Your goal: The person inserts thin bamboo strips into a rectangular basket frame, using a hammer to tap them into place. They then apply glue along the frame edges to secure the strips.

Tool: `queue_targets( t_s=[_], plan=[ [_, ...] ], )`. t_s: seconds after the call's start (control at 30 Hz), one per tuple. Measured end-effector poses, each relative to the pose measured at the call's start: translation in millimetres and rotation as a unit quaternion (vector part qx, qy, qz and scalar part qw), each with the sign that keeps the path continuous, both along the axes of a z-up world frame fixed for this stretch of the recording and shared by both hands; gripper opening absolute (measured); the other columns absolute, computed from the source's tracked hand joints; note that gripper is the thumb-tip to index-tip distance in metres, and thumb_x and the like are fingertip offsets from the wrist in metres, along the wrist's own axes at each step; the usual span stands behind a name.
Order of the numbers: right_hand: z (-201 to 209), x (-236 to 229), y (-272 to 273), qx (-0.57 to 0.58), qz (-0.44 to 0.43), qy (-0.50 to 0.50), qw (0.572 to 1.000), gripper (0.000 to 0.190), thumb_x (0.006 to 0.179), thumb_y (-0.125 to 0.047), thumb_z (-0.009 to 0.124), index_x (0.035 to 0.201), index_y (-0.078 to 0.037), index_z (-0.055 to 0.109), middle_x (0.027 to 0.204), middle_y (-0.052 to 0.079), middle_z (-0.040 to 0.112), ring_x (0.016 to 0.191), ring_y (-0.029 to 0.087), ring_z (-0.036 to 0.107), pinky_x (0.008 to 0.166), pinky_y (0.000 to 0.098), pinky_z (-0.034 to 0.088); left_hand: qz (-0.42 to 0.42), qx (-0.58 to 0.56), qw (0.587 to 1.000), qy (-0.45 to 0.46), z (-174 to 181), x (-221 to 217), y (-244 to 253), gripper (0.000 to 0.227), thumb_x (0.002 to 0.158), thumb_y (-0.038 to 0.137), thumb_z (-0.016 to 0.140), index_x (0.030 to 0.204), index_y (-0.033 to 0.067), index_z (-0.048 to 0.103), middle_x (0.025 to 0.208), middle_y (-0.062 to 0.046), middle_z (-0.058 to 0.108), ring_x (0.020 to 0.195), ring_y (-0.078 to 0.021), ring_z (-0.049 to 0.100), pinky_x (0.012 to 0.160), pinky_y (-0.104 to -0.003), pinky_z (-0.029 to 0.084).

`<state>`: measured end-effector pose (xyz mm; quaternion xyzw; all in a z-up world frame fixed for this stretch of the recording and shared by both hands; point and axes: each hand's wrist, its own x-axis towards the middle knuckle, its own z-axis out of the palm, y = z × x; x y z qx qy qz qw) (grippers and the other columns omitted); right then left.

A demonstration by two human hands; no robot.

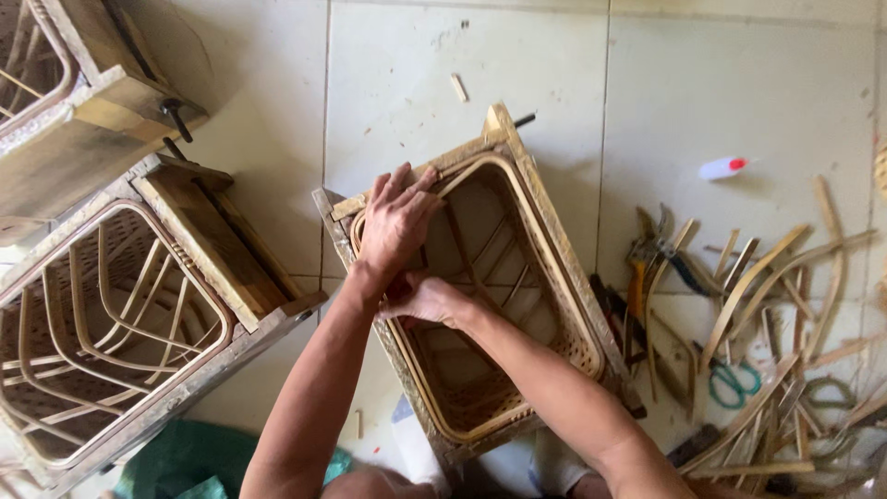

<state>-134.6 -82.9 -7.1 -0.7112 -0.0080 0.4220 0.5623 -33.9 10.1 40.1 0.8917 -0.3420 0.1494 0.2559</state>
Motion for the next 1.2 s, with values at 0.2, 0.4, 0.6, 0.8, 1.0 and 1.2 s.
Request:
queue_targets(
  t_s=[0.2,0.4,0.6,0.8,1.0,1.2],
  plan=[
    [-15.0,-2.7,-8.8,0.310,-0.127,0.122,0.934,0.068,0.076,-0.028,0.091,0.133,0.000,0.066,0.124,0.012,0.072,0.115,0.024,0.063,0.105,0.0364,0.049,-0.008,-0.013,1.000,-0.026,5.8,5.8,-7.1,0.014,0.091,0.014,0.081,0.095,0.0052,0.072,0.130,-0.006,0.073,0.125,-0.0376,0.061,0.103,-0.049,0.048],
    [-17.6,0.5,-5.2,0.355,-0.097,0.121,0.922,0.082,0.073,-0.019,0.089,0.146,-0.007,0.053,0.141,0.004,0.062,0.128,0.014,0.055,0.110,0.0300,0.043,0.000,-0.018,1.000,-0.019,7.2,2.7,-3.3,0.014,0.090,0.013,0.081,0.097,0.0061,0.073,0.128,-0.006,0.073,0.124,-0.0368,0.062,0.101,-0.048,0.049],
    [-48.5,3.6,-11.7,0.336,-0.067,0.150,0.928,0.085,0.072,-0.022,0.089,0.146,0.003,0.055,0.126,0.011,0.070,0.116,0.021,0.062,0.103,0.0350,0.051,-0.002,0.024,1.000,-0.012,-4.7,10.6,-0.4,0.007,0.098,0.015,0.077,0.102,0.0096,0.075,0.129,-0.005,0.073,0.126,-0.0330,0.065,0.104,-0.046,0.050],
    [-40.3,1.7,-15.3,0.358,-0.087,0.137,0.919,0.078,0.076,-0.027,0.088,0.142,-0.001,0.056,0.124,0.011,0.070,0.110,0.016,0.066,0.102,0.0331,0.054,0.012,-0.016,1.000,0.011,1.2,10.0,-0.6,0.010,0.096,0.018,0.079,0.098,0.0086,0.075,0.122,-0.005,0.075,0.121,-0.0316,0.068,0.102,-0.044,0.054],
    [10.3,-27.8,-79.3,0.308,-0.636,-0.017,0.707,0.073,0.096,-0.062,0.064,0.114,0.008,0.049,0.100,0.013,0.060,0.091,0.024,0.065,0.092,0.0385,0.060,0.039,-0.035,0.993,0.108,6.7,4.5,3.7,0.039,0.097,0.020,0.077,0.128,-0.0001,0.065,0.131,-0.013,0.068,0.122,-0.0328,0.065,0.105,-0.045,0.051],
    [10.2,-13.5,-91.2,0.336,-0.735,-0.035,0.588,0.079,0.095,-0.063,0.056,0.129,0.008,0.059,0.107,0.013,0.071,0.097,0.022,0.071,0.095,0.0368,0.062,0.006,0.006,0.999,0.037,2.1,8.5,2.6,0.046,0.096,0.020,0.076,0.137,0.0028,0.065,0.143,-0.014,0.063,0.123,-0.0302,0.058,0.104,-0.045,0.047]
  ],
)
